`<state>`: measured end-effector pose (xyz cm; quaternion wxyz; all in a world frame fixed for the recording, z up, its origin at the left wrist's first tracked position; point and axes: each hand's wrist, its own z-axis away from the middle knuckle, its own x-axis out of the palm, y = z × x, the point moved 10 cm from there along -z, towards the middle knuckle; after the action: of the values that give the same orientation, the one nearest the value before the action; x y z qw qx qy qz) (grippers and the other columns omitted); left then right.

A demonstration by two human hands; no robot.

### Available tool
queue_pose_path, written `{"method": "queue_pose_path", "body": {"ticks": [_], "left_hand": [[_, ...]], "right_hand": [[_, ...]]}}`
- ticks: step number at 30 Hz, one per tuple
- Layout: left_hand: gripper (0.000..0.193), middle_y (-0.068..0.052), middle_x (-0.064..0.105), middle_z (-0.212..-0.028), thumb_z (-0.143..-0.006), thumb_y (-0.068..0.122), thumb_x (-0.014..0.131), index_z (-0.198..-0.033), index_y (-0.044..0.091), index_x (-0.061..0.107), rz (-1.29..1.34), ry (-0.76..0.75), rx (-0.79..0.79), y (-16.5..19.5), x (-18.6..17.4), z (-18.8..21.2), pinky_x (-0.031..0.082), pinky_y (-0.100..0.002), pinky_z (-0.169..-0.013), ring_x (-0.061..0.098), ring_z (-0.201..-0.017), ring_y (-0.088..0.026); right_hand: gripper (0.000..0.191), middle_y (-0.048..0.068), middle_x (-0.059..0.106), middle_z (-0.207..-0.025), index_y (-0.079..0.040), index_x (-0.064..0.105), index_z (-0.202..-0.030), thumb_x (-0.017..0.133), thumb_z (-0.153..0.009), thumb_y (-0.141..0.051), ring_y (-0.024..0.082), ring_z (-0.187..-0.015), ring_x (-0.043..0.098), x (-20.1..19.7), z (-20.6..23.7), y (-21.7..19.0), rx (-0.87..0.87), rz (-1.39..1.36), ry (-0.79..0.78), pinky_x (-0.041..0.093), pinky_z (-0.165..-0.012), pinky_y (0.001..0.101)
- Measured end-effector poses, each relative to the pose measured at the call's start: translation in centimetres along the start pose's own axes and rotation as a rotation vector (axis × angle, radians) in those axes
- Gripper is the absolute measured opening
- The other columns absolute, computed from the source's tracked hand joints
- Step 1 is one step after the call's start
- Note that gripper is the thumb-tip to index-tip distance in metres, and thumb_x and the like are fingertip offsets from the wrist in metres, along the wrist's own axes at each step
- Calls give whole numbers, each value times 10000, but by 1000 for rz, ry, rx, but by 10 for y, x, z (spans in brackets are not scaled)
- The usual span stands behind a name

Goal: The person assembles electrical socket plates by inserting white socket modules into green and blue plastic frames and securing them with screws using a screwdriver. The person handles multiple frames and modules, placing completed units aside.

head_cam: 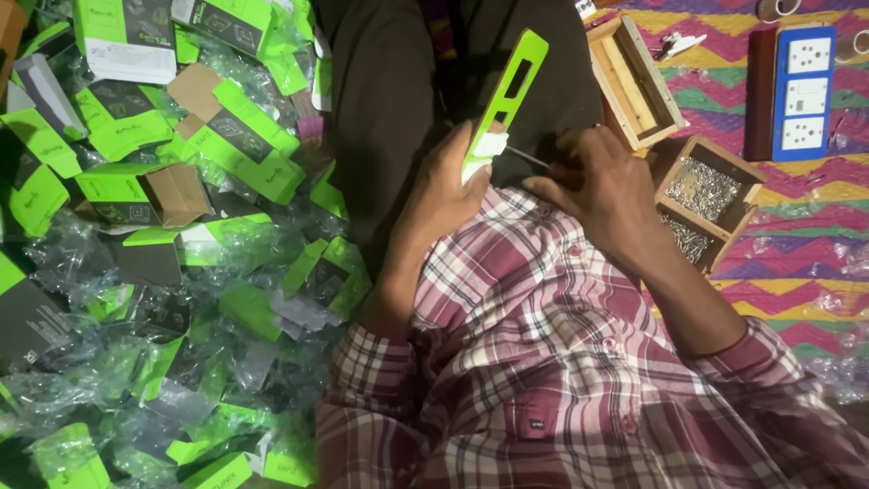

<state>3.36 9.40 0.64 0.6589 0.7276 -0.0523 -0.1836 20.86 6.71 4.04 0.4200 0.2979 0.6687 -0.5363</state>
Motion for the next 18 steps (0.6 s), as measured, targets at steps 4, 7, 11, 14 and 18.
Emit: {"method": "queue_pose_path", "body": {"ticks": [4, 7, 11, 14, 18], "left_hand": [[451, -152, 690, -1192, -908, -71, 622, -1333, 67, 568, -11, 14, -4, -1, 0, 1, 579, -367, -926, 725, -1107, -292], [453, -152, 693, -1210, -907, -76, 615, -1334, 68, 570, 11, 26, 35, 3, 0, -2, 578, -369, -942, 723, -1128, -292], [453, -152, 694, -1201, -908, -66, 621, -1335, 76, 574, -8, 20, 7, 0, 1, 1, 577, -366, -929, 720, -1120, -292], [451, -151, 700, -1191, -913, -62, 623, -1337, 81, 574, -5, 34, -4, -2, -1, 1, 579, -369, -926, 727, -1104, -290], [461, -160, 696, -1211, -910, -62, 629, -1344, 78, 567, -8, 21, 44, 3, 1, 0, 581, -375, -936, 722, -1131, -300]], "right_hand": [[254, 131, 731, -860, -37, 733, -1029, 804, -1008, -280, 260, -651, 709, 1, -4, -2, -21, 50, 5, 556, -580, 378], [270, 144, 733, -850, -3, 745, -1026, 803, -970, -260, 264, -643, 700, -8, -2, -11, -97, 32, 90, 536, -540, 382], [336, 165, 720, -900, 40, 708, -1032, 798, -960, -276, 258, -700, 722, -3, -1, -8, -79, -20, 59, 580, -575, 347], [227, 124, 729, -851, -30, 755, -1051, 763, -1004, -252, 263, -651, 710, 4, -1, -2, -16, 52, 22, 563, -582, 387], [407, 166, 670, -927, 45, 691, -1128, 815, -927, -287, 269, -698, 717, -9, 4, -9, -81, 27, 121, 575, -577, 368]]}}
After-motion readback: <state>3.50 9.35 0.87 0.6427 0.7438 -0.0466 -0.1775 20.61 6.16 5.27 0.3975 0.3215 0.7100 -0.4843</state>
